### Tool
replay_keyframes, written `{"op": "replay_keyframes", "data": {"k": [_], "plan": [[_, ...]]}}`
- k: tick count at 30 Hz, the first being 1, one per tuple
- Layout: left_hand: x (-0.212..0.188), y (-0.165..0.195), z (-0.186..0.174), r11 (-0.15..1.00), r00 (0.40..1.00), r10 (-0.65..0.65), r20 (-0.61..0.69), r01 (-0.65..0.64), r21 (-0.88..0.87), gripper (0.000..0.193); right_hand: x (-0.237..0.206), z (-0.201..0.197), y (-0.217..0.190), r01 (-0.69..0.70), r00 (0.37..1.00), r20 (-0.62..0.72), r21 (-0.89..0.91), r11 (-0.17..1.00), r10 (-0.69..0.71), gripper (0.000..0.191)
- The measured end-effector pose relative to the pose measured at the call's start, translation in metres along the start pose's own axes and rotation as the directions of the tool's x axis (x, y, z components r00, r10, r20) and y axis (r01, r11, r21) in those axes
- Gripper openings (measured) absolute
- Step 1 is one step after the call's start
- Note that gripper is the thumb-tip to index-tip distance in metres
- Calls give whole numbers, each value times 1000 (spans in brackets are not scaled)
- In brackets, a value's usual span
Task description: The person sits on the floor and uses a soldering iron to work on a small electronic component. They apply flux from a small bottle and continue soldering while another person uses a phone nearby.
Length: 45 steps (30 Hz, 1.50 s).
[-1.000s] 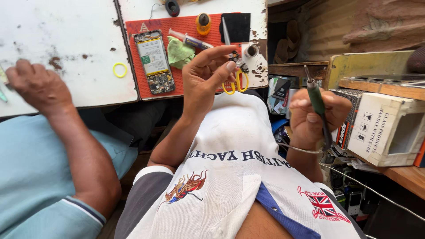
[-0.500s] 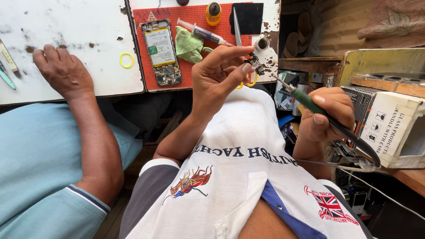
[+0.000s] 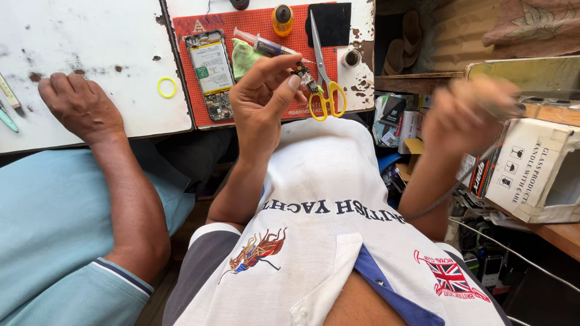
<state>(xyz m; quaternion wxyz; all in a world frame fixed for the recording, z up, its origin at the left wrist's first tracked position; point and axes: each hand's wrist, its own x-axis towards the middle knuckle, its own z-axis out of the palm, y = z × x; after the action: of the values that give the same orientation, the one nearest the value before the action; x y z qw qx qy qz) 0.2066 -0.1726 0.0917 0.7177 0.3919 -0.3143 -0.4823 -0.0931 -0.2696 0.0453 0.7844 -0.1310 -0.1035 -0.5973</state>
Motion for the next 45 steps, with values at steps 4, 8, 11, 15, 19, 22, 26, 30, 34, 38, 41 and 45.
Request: {"op": "replay_keyframes", "data": {"k": [4, 8, 11, 15, 19, 22, 26, 30, 34, 38, 41, 45], "plan": [[-1, 0, -1, 999, 1000, -7, -18, 8, 39, 23, -10, -33, 17, 2, 939, -152, -895, 447, -309, 24], [4, -1, -2, 1000, 1000, -15, -9, 16, 14, 25, -22, -31, 16, 19, 949, -149, -852, 523, -278, 26], [-1, -2, 0, 999, 1000, 11, -3, -11, 30, 26, -24, -22, 14, -8, 960, -202, -712, 702, -194, 26], [0, -2, 3, 1000, 1000, -9, 6, 9, -20, 25, -28, -8, 17, -22, 975, -196, -558, 829, -106, 27], [0, -3, 8, 999, 1000, -7, 20, 7, -36, 26, -30, 6, 23, -27, 991, -129, -465, 885, -37, 27], [-1, 1, 11, 1000, 998, -21, 52, 22, -6, 32, -30, 16, 27, -31, 996, -93, -439, 898, -11, 27], [-3, 4, 15, 999, 997, -12, 75, 9, 41, 27, -30, 25, 27, -50, 996, -89, -407, 912, 14, 26], [-3, 8, 18, 998, 996, -15, 85, 10, 61, 29, -31, 26, 25, -70, 995, -95, -347, 935, 39, 26], [-2, 9, 20, 998, 995, -14, 95, 7, 67, 28, -34, 26, 25, -99, 990, -118, -227, 969, 74, 25], [-3, 10, 25, 999, 994, -34, 105, 31, 32, 28, -36, 28, 24, -116, 983, -154, -119, 986, 97, 24], [-3, 11, 27, 999, 993, -31, 116, 28, 33, 28, -35, 31, 23, -122, 986, -126, -98, 988, 109, 24], [-3, 12, 29, 1000, 990, -25, 138, 23, 19, 28, -31, 44, 26, -78, 991, -124, -211, 974, 52, 22]]}}
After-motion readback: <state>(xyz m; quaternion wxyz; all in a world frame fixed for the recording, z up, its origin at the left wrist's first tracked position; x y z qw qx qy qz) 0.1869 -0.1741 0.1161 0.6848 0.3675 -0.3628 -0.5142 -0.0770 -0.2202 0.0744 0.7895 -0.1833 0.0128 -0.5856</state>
